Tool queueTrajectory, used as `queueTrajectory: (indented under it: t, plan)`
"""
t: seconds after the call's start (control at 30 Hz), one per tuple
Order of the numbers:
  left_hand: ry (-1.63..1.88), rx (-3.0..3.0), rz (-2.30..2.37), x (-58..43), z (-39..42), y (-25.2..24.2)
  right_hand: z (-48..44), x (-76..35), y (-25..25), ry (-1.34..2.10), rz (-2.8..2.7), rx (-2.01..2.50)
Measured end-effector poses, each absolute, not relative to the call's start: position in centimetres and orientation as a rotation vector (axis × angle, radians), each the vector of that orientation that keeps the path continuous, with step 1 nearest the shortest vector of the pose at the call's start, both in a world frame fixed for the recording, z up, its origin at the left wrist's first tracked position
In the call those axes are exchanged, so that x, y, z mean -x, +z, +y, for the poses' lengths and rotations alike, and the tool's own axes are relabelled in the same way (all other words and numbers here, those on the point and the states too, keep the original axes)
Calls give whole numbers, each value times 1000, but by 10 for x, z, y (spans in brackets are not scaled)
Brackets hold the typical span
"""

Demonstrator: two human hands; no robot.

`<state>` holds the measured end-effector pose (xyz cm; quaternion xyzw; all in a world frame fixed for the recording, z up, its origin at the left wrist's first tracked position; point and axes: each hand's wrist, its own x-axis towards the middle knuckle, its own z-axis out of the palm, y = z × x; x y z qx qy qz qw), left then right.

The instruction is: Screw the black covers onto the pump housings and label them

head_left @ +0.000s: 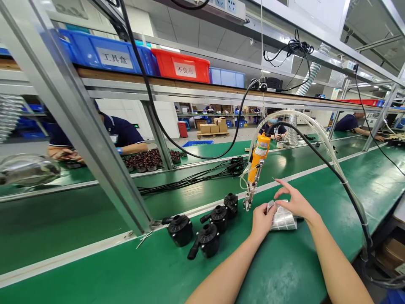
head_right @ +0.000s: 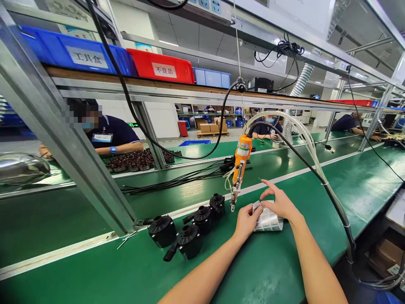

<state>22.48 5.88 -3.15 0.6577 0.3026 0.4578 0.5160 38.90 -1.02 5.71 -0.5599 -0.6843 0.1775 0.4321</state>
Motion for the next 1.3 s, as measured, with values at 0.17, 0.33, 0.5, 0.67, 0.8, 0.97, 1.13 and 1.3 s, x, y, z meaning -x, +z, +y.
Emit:
queueTrajectory:
  t: [0.17,0.33,0.5,0.67,0.8,0.97,1.13,1.3]
  plan:
    - [1103,-1642,758,-225,59,-31,-10,-390,56,412,-1689,1421]
    - [1099,-1685,760,-224,59,-29,-8,-383,56,403,-1727,1364]
    - [1114,-1683,758,-222,58,-26,-11,-379,59,371,-1721,1303]
    - [1093,-1670,717,-224,55,-24,-7,-386,53,399,-1699,1360]
    - [1085,-1649,694,-224,56,-24,-5,-382,52,410,-1712,1347]
    - [1118,-1576,711,-223,57,-22,-13,-384,58,404,-1684,1272]
    - [1183,-1505,769,-222,58,-18,-12,-399,51,575,-1690,1275]
    - [1251,-1380,810,-223,60,-20,-12,-398,49,701,-1652,1238]
